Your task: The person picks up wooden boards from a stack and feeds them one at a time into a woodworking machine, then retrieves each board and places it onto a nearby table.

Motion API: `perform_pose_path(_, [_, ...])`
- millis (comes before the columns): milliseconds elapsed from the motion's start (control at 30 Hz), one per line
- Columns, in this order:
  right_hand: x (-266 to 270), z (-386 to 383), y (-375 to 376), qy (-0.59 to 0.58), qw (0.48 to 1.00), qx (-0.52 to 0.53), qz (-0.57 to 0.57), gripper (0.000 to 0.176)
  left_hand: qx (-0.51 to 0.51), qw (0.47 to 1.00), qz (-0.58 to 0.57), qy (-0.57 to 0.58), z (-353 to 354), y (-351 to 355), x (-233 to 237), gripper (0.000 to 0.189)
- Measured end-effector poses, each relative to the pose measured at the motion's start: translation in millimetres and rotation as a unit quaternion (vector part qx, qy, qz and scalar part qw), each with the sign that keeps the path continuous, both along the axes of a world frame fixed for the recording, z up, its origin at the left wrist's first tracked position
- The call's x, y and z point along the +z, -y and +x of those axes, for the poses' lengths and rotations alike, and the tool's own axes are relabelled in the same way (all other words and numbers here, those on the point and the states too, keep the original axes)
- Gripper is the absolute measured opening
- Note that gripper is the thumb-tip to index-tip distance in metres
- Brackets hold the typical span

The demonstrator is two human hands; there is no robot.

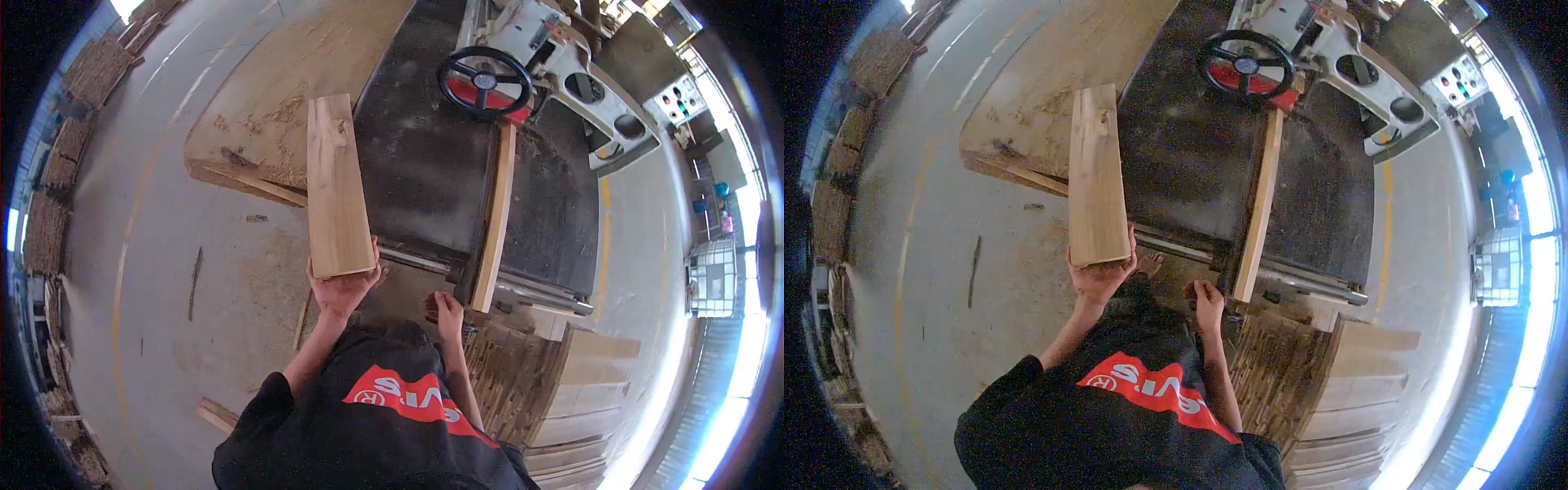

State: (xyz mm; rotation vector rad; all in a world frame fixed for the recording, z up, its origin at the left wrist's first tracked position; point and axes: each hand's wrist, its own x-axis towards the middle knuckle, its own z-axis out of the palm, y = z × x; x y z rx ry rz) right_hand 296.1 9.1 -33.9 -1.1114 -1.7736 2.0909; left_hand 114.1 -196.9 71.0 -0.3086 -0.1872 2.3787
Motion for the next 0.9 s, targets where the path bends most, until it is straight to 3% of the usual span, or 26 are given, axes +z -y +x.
perform_pose_path(200, [-1.9,3.5,3.5,-0.008,1.0,-0.017,-0.023,0.028,-0.016,0.999,-0.013,-0.03,6.4,1.2,-18.5,0.091])
perform_pose_path(300, [-15.8,-7.4,3.2,-0.014,0.999,0.029,0.028,0.028,-0.028,0.987,-0.13,-0.087,12.9,20.8,-75.1,0.082])
perform_pose_path(367, [-14.5,-18.2,5.8,-0.025,0.997,0.063,0.031,0.029,-0.115,0.965,-0.228,-0.052,12.2,36.5,-116.9,0.082])
perform_pose_path(433, [2.9,-42.6,15.8,-0.051,0.995,0.087,-0.018,0.029,-0.178,0.927,-0.324,-0.062,8.7,52.5,-127.6,0.084])
perform_pose_path(500, [19.1,-71.2,24.3,-0.033,0.993,0.106,0.045,0.036,-0.217,0.877,-0.414,-0.115,1.8,60.6,-128.3,0.088])
perform_pose_path(533, [22.6,-81.6,29.9,-0.021,0.99,0.115,0.074,0.04,-0.201,0.821,-0.504,-0.179,0.2,61.8,-121.2,0.09])
perform_pose_path(600, [28.7,-104.9,36.1,-0.035,0.99,0.139,0.018,0.043,-0.159,0.672,-0.66,-0.297,-6.6,62.9,-106.2,0.095])
perform_pose_path(633, [25.3,-111.9,39.8,-0.043,0.987,0.152,-0.009,0.046,-0.078,0.614,-0.692,-0.371,-7.3,58.8,-101.1,0.099])
perform_pose_path(700, [6.6,-126.2,48.8,-0.045,0.988,0.115,0.09,0.049,0.092,0.468,-0.723,-0.5,-8.0,40.7,-90.9,0.107])
perform_pose_path(733, [2.6,-131.4,52.3,-0.047,0.984,0.096,0.139,0.052,0.107,0.393,-0.73,-0.549,-11.3,32.9,-76.1,0.112])
perform_pose_path(800, [-0.9,-128.9,52.1,-0.098,0.983,0.098,0.119,0.057,0.132,0.235,-0.725,-0.633,-17.4,21.7,-53.5,0.124])
perform_pose_path(900, [-4.4,-124.4,44.7,-0.106,0.989,0.092,0.047,0.057,0.143,0.214,-0.728,-0.636,-15.2,9.2,-58.5,0.129])
